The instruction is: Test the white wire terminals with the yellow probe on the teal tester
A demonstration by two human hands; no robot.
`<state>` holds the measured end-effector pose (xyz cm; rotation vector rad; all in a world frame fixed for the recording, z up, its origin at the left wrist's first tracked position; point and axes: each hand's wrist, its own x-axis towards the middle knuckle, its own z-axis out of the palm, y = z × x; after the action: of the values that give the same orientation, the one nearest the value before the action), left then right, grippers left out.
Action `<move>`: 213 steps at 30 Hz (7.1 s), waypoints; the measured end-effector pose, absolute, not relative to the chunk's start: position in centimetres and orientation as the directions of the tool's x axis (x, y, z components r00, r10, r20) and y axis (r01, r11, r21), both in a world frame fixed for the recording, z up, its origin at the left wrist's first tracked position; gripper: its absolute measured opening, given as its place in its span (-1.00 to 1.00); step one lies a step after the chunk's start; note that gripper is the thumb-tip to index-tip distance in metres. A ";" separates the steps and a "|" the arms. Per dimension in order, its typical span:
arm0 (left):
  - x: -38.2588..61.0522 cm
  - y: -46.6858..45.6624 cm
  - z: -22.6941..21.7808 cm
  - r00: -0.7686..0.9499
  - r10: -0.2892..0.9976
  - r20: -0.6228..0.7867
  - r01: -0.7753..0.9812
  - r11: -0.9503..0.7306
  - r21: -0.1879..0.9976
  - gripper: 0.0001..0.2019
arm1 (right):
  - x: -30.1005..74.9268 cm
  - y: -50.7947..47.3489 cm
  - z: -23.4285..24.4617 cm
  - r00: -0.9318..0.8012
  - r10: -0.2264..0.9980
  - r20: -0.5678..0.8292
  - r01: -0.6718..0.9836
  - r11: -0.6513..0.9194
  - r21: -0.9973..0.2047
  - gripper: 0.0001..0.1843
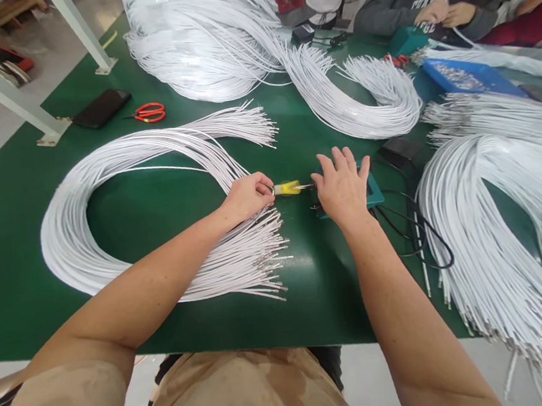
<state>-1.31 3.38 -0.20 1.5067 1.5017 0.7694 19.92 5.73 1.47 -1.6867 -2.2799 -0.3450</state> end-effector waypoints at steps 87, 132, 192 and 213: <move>-10.6 16.5 1.2 -0.148 0.982 -0.116 0.949 0.174 0.261 -0.60 | 17.3 2.7 3.9 0.231 0.949 0.216 -0.271 0.276 -0.922 -0.69; -12.0 -10.1 2.4 0.187 0.937 -0.296 0.982 -0.166 0.094 -0.25 | 28.6 2.9 9.3 -0.528 0.837 -0.145 0.844 0.536 0.023 0.13; -20.1 -8.9 -3.8 -0.054 0.913 0.404 0.988 -0.010 0.156 -0.33 | 12.6 -11.0 -2.0 -0.525 0.834 0.172 0.823 0.549 -0.147 -0.67; -20.0 -9.3 -4.2 -0.042 0.883 0.468 0.980 -0.054 0.190 -0.31 | 12.5 -11.4 -2.0 -0.509 0.843 0.174 0.842 0.530 -0.101 -0.66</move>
<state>-20.00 -9.26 -4.22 2.3011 2.2862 0.8122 12.54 -11.37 -1.98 -1.4325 -2.5663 0.0053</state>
